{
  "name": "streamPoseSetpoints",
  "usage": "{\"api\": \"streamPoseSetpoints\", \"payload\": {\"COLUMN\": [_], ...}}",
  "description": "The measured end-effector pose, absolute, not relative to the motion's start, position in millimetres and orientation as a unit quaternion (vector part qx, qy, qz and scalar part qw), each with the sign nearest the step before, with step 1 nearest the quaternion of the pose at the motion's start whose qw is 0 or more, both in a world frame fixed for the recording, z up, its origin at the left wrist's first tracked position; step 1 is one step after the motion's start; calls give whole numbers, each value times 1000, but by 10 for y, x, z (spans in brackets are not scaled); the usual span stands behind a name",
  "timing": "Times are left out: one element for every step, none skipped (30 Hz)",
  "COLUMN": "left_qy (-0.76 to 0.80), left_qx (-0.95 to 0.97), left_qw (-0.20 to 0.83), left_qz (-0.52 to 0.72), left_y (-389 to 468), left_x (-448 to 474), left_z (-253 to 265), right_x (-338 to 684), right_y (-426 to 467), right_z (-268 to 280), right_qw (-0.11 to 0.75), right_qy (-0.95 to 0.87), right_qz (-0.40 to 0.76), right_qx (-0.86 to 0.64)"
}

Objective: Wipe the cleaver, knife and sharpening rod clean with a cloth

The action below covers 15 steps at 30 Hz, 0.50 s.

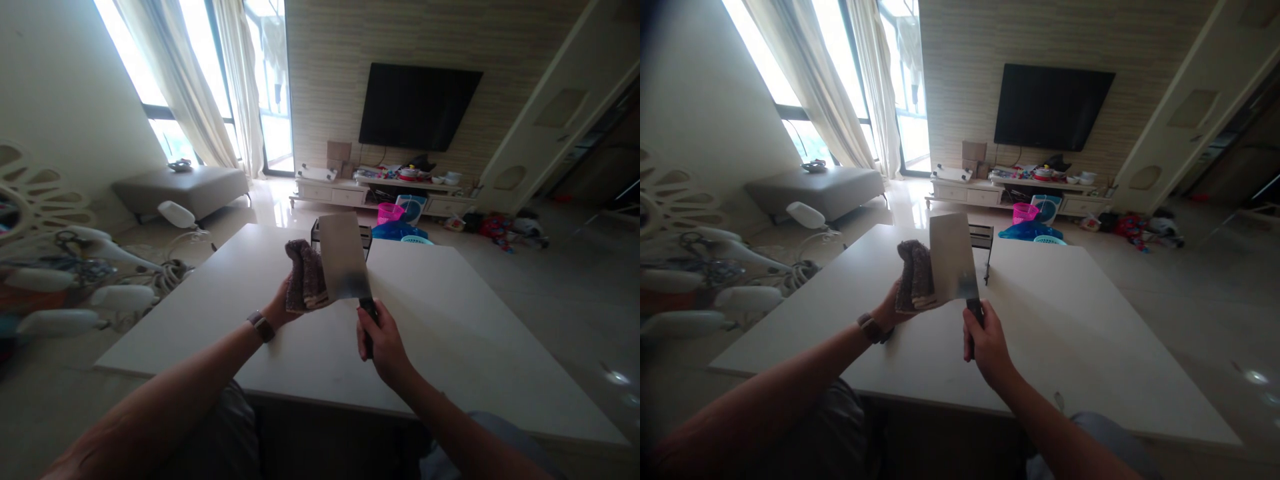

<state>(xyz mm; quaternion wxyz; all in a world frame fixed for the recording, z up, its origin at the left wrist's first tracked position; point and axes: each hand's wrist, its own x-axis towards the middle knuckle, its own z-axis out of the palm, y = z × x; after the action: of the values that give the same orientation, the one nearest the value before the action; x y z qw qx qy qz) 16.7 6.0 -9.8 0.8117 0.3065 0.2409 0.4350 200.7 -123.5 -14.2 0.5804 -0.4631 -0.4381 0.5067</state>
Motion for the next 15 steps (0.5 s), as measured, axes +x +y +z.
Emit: {"api": "streamPoseSetpoints", "payload": {"left_qy": [235,229,227,226,227,228,231,236,243,251,261,270,277,283,282], "left_qx": [292,282,278,279,284,292,299,305,308,307,304,299,294,289,287], "left_qw": [823,833,838,841,840,839,838,836,833,828,821,813,802,792,788], "left_qz": [426,417,410,405,402,399,394,391,391,396,407,421,439,457,467], "left_y": [71,82,93,100,101,95,83,66,46,27,10,-2,-9,-11,-7], "left_x": [154,143,137,138,147,164,189,219,249,278,302,320,330,334,333], "left_z": [-107,-120,-135,-150,-164,-177,-189,-202,-216,-232,-251,-270,-287,-301,-308], "right_x": [2011,2013,2012,2008,2001,1992,1981,1971,1961,1952,1945,1939,1935,1932,1931], "right_y": [-1226,-1217,-1208,-1201,-1197,-1196,-1199,-1204,-1210,-1216,-1220,-1222,-1222,-1220,-1217], "right_z": [-153,-165,-178,-193,-207,-222,-236,-250,-262,-271,-277,-278,-275,-267,-254], "right_qw": [580,577,571,563,554,543,531,519,506,494,481,471,461,454,449], "right_qy": [-438,-438,-440,-442,-447,-455,-464,-475,-486,-496,-505,-512,-518,-523,-526], "right_qz": [495,487,484,484,483,482,479,473,466,460,455,453,452,453,454], "right_qx": [-477,-488,-497,-504,-510,-516,-523,-530,-539,-547,-553,-558,-560,-561,-561]}}
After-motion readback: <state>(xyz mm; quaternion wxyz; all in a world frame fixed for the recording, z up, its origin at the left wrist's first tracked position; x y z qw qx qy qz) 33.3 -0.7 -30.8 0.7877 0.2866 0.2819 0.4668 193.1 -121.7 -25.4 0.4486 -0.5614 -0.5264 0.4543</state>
